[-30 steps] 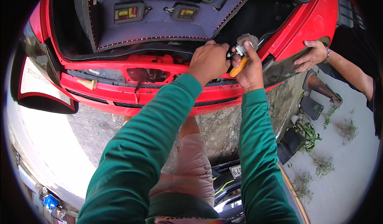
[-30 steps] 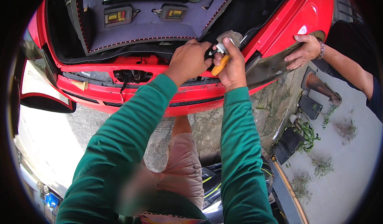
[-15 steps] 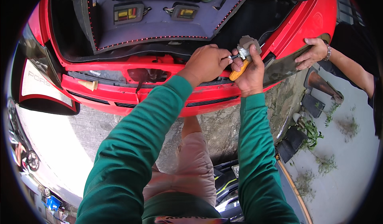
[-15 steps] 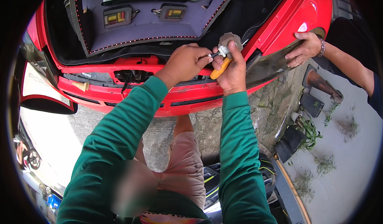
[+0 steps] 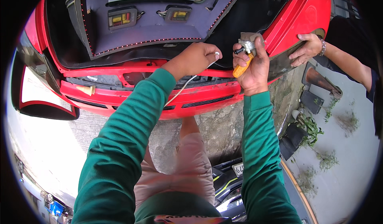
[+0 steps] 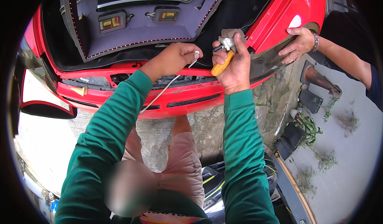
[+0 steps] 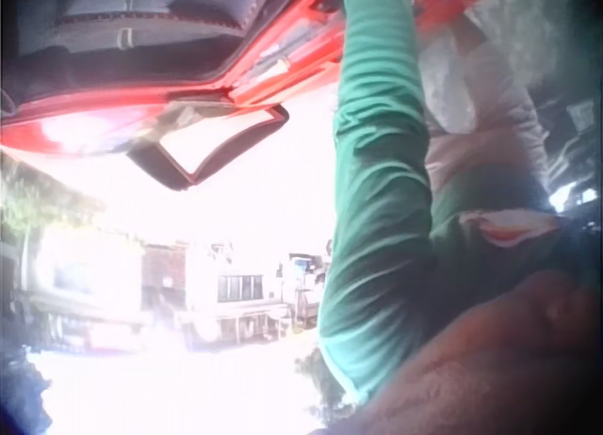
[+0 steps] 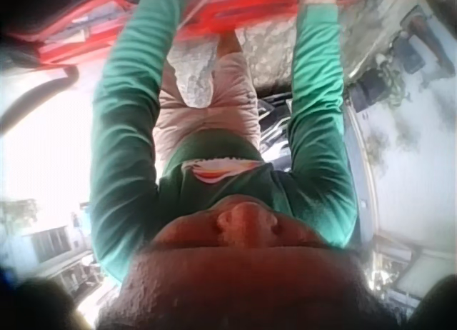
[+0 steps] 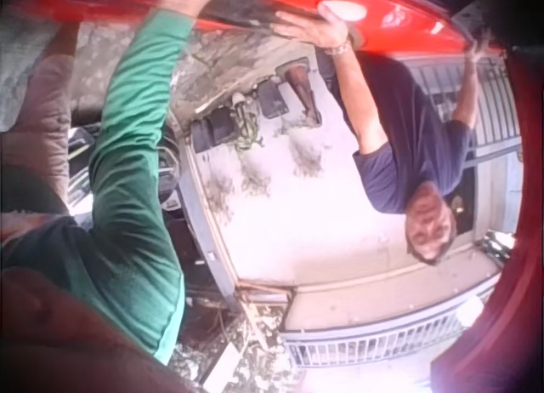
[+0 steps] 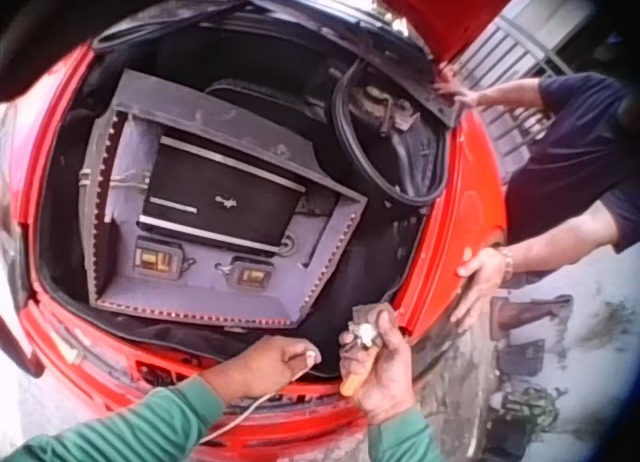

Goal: The person works on the front bumper of a red car with the hood open, using a screwdriver to manipulate a black electrical connector and wires. They also handle a white sensor component, adjusting and connecting it within the bumper assembly while another person observes.

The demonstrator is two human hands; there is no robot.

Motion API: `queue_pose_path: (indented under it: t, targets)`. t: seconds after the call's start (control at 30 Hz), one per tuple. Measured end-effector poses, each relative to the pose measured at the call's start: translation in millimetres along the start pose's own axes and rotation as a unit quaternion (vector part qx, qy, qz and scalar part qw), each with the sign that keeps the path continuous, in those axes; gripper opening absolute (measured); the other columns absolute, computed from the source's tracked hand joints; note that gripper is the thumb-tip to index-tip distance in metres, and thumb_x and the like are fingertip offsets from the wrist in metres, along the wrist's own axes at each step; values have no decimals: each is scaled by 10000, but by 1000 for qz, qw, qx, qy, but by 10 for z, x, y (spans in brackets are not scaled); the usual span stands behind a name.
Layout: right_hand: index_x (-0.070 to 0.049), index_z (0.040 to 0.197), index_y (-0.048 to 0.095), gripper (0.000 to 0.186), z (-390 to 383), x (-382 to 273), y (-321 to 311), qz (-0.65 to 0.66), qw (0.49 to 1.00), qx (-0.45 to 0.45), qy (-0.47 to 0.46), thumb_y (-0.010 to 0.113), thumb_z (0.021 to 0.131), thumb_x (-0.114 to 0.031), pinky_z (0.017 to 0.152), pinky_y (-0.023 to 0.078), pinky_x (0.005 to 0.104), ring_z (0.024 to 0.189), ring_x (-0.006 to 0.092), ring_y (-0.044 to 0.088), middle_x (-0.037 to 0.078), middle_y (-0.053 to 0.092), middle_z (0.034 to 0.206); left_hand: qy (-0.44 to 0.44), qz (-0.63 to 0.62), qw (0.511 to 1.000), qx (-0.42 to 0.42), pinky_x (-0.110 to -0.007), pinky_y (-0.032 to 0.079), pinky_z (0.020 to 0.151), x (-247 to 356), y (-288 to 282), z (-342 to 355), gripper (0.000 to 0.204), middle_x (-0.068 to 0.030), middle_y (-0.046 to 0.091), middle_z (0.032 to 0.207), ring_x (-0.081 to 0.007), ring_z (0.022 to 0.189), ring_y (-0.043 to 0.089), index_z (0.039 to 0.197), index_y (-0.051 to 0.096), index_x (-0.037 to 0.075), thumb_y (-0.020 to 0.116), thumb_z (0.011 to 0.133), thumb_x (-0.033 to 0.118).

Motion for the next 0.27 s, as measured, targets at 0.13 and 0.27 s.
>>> queue_pose_path:
  t: [0.13,0.27]
  targets:
    - [-108,1255,615,347,-5,-25,-2,-14,1000,16,18,694,1070,-391,508,435,199,633,94,520,234,663,1045,43,68,997,21,-323,531,839,99,-21,15,222,-46,699,939,-123,864,604,1231,719,28,610,1110,179]
    - [-119,1294,610,390,12,-105,-61,-44,997,-10,56,708,1058,-412,511,475,204,650,96,567,303,675,1139,40,105,994,15,-343,536,848,128,-3,77,236,-64,709,946,-163,855,620,1236,714,26,621,1104,199]
Point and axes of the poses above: each hand's wrist, its own z-axis towards the middle knuckle, its own y-axis out of the palm, x = y × z, the point moved 9 cm from there along z, towards the middle knuckle
